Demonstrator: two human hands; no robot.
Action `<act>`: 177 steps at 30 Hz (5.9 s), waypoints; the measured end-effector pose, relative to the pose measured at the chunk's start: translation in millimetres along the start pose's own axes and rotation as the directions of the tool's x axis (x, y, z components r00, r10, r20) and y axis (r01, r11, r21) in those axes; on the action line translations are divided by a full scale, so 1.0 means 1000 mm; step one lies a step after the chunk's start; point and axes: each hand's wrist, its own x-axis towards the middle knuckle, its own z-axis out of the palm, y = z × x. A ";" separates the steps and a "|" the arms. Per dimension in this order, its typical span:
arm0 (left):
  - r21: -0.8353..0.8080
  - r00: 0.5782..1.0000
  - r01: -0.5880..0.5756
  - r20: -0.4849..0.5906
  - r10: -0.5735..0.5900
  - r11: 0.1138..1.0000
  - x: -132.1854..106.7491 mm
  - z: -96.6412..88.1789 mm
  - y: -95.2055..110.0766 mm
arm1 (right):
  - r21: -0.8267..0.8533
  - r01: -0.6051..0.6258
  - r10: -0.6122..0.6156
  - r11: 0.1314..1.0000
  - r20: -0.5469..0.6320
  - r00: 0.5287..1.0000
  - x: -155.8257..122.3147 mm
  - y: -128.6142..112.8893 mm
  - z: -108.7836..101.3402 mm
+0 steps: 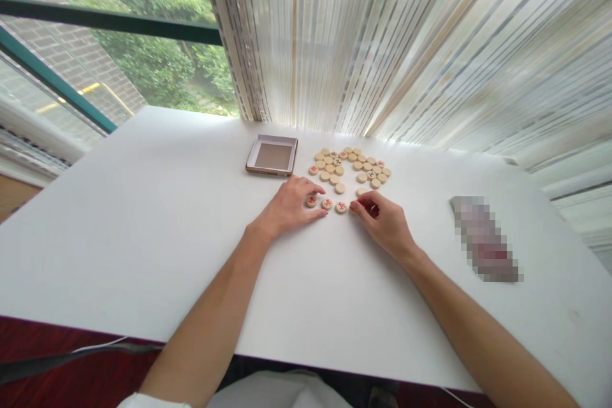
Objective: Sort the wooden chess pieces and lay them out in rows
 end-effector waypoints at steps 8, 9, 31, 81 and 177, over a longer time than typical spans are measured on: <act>0.009 1.000 -0.014 -0.010 0.015 1.000 -0.001 0.001 0.001 | -0.115 0.106 -0.107 0.988 -0.004 0.994 0.004 0.002 -0.001; 0.009 1.000 -0.017 -0.012 0.017 1.000 -0.001 0.001 0.001 | -0.122 0.113 -0.115 0.986 -0.010 0.993 0.004 0.002 -0.001; -0.014 0.991 -0.094 -0.102 0.092 0.996 0.001 0.002 0.013 | -0.246 0.261 -0.296 0.934 -0.121 0.947 0.014 0.020 -0.010; -0.040 0.978 -0.122 -0.173 0.113 0.992 0.002 0.003 0.016 | 0.466 -0.144 0.057 0.873 0.195 0.979 0.011 0.022 -0.028; -0.474 0.999 -0.006 -0.036 -0.012 0.881 0.000 0.008 0.038 | 0.406 0.124 -0.154 0.906 0.042 0.987 -0.017 -0.019 0.003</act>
